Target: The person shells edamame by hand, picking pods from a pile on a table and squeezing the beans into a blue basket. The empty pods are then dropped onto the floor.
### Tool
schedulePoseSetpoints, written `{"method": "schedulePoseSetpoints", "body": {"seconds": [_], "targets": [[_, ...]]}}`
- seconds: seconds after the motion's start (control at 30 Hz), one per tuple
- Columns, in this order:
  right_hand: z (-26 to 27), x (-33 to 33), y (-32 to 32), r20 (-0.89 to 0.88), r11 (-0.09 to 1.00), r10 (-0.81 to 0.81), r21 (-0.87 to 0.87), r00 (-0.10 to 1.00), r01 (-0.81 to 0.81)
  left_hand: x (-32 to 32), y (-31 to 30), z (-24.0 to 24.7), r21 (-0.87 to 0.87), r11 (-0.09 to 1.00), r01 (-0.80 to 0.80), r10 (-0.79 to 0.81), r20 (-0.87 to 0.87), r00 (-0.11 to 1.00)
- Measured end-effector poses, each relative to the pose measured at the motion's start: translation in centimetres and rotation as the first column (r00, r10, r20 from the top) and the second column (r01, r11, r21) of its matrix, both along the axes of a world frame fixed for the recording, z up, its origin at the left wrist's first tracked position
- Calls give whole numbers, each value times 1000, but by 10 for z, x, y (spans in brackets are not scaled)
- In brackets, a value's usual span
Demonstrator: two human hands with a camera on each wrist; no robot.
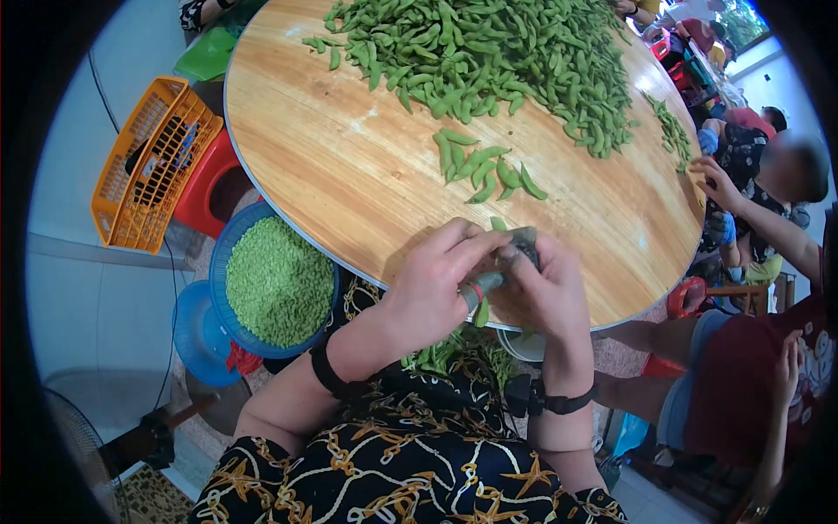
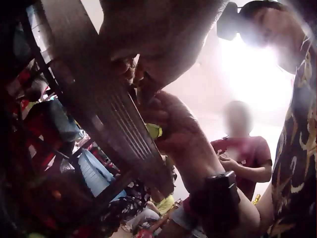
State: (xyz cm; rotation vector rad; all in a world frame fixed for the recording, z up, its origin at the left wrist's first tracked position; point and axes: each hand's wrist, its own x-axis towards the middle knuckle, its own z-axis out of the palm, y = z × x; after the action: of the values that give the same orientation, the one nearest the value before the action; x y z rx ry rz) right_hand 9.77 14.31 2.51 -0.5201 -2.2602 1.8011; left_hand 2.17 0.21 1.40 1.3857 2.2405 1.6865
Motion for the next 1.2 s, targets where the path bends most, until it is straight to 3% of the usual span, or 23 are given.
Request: {"method": "schedulePoseSetpoints", "body": {"seconds": [0.03, 0.1, 0.13, 0.2, 0.23, 0.3, 0.37, 0.4, 0.53, 0.63, 0.7, 0.83, 0.9, 0.93, 1.0, 1.03, 1.07, 1.1, 1.2], "targets": [[7, 3, -3, 50, 969, 42, -245, 998, -28, 0, -1, 1, 0, 1000, 3, -3, 0, 1000], [11, 9, 0, 79, 967, 114, -238, 990, -92, -1, -4, 4, -48, 996, 72, -57, 258, 964], [10, 12, -2, 72, 958, 103, -276, 992, -80, -1, -3, 2, -49, 996, 72, -57, 259, 964], [12, 15, -7, 64, 947, 95, -314, 993, -70, -2, 1, -4, 171, 985, 8, -105, 571, 814], [15, 15, -11, 63, 956, 22, -293, 998, -2, -2, 2, -6, 169, 986, 3, -101, 572, 814], [18, 16, -19, 59, 959, -50, -276, 997, 65, -1, 3, -7, 410, 909, -69, -321, 798, 510], [19, 18, -23, -21, 856, 88, -509, 996, -86, -2, 1, -7, 400, 915, -61, -321, 810, 491], [19, 21, -21, -14, 863, 143, -488, 990, -131, -1, 1, -7, 393, 918, -52, -324, 821, 470], [15, 22, -16, -26, 831, 194, -526, 981, -179, 2, 2, -6, 355, 933, -59, -285, 830, 480], [13, 22, -14, -12, 792, 227, -580, 974, -192, 5, 2, -7, 279, 955, -96, -183, 814, 551], [10, 24, -10, -64, 638, 256, -738, 965, -218, 4, 1, -5, 185, 980, -67, -85, 706, 703], [13, 21, -14, 17, 697, 173, -708, 985, -110, 3, -1, 3, 149, 987, -54, -58, 659, 749], [12, 22, -11, 34, 517, 217, -852, 976, -85, -1, -5, 9, 337, 934, 119, -357, 869, 341], [12, 23, -11, 35, 516, 215, -853, 976, -83, -3, -6, 8, 336, 934, 120, -356, 870, 339], [12, 24, -11, -26, 445, 251, -884, 968, -139, -8, -6, 8, 544, 825, 150, -560, 824, 91], [8, 24, -12, -26, 444, 247, -886, 969, -137, -6, -5, 9, 543, 826, 153, -558, 825, 88], [1, 22, -15, -49, 689, 187, -705, 981, -167, -2, -2, 10, 364, 915, 176, -404, 826, 392], [-3, 20, -16, -89, 873, 138, -459, 986, -164, 1, 1, 11, 177, 975, 135, -222, 717, 660], [3, 15, -18, 33, 948, 55, -317, 998, -41, 2, 3, 9, 219, 974, 60, -211, 779, 590]]}}
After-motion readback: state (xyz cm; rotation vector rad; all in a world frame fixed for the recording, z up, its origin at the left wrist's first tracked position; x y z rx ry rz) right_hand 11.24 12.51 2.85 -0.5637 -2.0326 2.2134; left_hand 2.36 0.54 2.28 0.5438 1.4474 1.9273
